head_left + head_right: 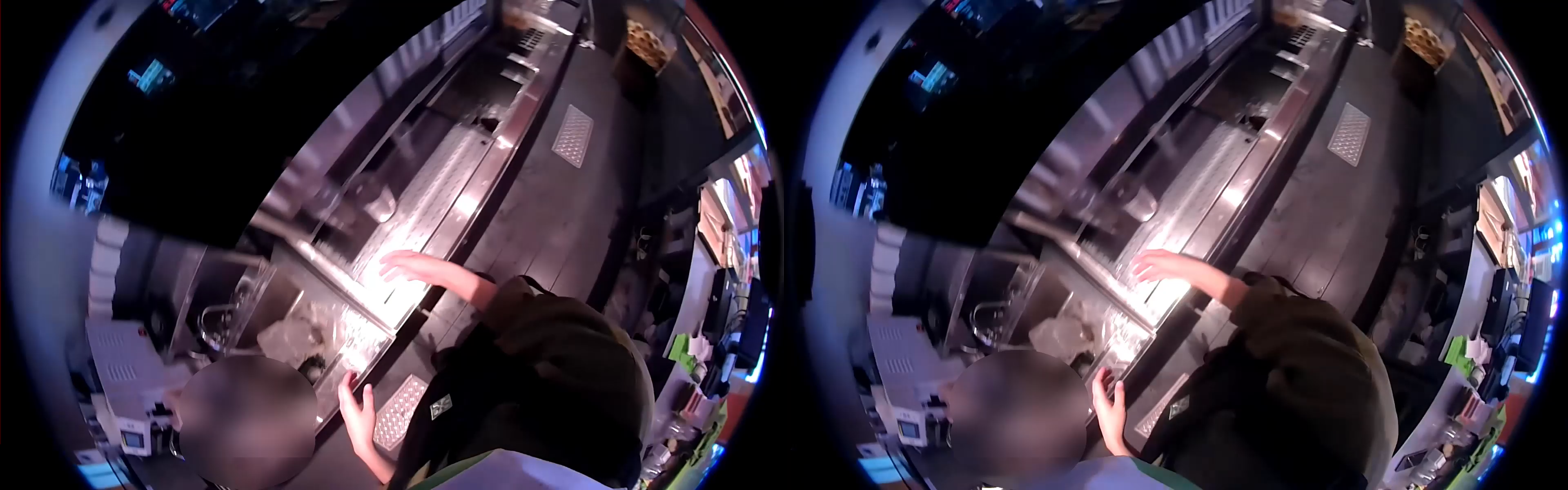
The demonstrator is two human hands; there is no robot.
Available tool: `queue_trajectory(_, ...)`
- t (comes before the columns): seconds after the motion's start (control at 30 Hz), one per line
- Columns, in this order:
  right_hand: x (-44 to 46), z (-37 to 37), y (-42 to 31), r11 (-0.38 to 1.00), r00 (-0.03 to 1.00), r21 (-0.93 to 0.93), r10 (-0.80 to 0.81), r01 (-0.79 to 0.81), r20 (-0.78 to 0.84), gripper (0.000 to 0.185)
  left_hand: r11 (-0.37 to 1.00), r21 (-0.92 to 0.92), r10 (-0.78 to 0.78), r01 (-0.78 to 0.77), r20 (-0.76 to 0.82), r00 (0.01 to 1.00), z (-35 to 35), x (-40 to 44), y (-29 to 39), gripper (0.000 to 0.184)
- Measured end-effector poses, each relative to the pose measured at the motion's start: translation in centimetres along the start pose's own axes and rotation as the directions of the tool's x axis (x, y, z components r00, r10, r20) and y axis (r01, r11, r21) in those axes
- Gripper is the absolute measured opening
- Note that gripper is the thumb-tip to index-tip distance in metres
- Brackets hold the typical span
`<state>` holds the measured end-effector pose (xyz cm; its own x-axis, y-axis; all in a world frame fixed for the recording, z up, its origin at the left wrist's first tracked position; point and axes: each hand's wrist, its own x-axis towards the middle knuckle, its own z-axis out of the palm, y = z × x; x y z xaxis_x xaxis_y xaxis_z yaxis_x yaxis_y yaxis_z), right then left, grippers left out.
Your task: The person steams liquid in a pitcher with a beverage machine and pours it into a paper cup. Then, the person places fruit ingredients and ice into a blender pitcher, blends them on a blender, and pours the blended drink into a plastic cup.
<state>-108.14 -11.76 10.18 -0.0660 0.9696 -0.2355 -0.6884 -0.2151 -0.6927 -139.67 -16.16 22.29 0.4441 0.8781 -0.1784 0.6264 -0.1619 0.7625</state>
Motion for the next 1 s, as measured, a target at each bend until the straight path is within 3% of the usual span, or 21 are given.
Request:
queue_trajectory(0.03,-2.5,-4.2,-1.9,0.980,0.981,-0.125,-0.166,0.154,-0.096,0.025,0.997,0.029,0.065,-0.066,0.040,0.997,2.6,2.1,1.6,0.039)
queue_trajectory(0.07,-7.0,-11.7,-6.5,0.979,0.943,-0.072,-0.205,0.193,-0.264,0.025,0.993,0.026,0.108,-0.112,0.123,0.987,8.1,5.8,6.5,0.038)
queue_trajectory(0.1,-10.4,-16.8,-9.1,0.974,0.883,-0.022,-0.216,0.227,-0.417,0.025,0.989,0.019,0.137,-0.143,0.195,0.971,11.5,8.3,9.3,0.038)
queue_trajectory(0.13,-13.7,-20.1,-12.2,0.970,0.845,-0.064,-0.236,0.234,-0.480,0.025,0.982,0.065,0.157,-0.175,0.220,0.963,15.1,10.5,10.9,0.037)
queue_trajectory(0.23,-23.5,-29.3,-19.1,0.955,0.691,-0.094,-0.268,0.280,-0.671,0.023,0.967,-0.044,0.252,-0.251,0.328,0.910,28.0,18.3,17.6,0.037)
queue_trajectory(0.3,-28.8,-35.1,-23.2,0.938,0.606,-0.124,-0.305,0.323,-0.735,0.022,0.881,-0.031,0.449,-0.472,0.369,0.814,35.8,22.6,25.8,0.035)
queue_trajectory(0.43,-37.8,-42.0,-30.8,0.904,0.444,-0.065,-0.268,0.422,-0.855,0.019,0.796,-0.362,0.604,-0.485,0.539,0.587,48.7,30.0,42.1,0.034)
queue_trajectory(0.57,-42.2,-52.4,-37.5,0.886,0.315,-0.058,-0.223,0.460,-0.923,0.018,0.699,-0.384,0.703,-0.604,0.525,0.480,61.5,38.6,55.9,0.039)
queue_trajectory(0.7,-44.0,-61.6,-42.9,0.849,0.218,-0.043,-0.184,0.527,-0.958,0.017,0.622,-0.491,0.780,-0.610,0.321,0.538,77.2,50.9,64.9,0.040)
queue_trajectory(0.73,-44.8,-64.7,-42.8,0.790,0.285,-0.030,-0.256,0.613,-0.924,0.018,0.632,-0.503,0.767,-0.589,0.297,0.569,80.3,53.9,67.1,0.040)
queue_trajectory(0.77,-46.0,-67.9,-43.1,0.767,0.286,0.067,-0.155,0.638,-0.945,0.018,0.631,-0.523,0.759,-0.572,0.264,0.596,84.3,57.0,70.1,0.040)
queue_trajectory(0.8,-47.5,-70.1,-43.9,0.781,0.223,0.081,-0.075,0.619,-0.972,0.020,0.657,-0.538,0.721,-0.528,0.245,0.648,87.5,59.7,72.0,0.040)
queue_trajectory(0.9,-51.5,-73.9,-47.0,0.789,0.187,0.036,-0.101,0.614,-0.977,0.024,0.737,-0.577,0.549,-0.352,0.207,0.810,94.9,68.6,78.1,0.041)
queue_trajectory(1.0,-54.6,-75.1,-49.9,0.804,0.061,-0.025,-0.075,0.594,-0.995,0.034,0.755,-0.623,0.389,-0.205,0.172,0.905,98.7,72.3,81.5,0.041)
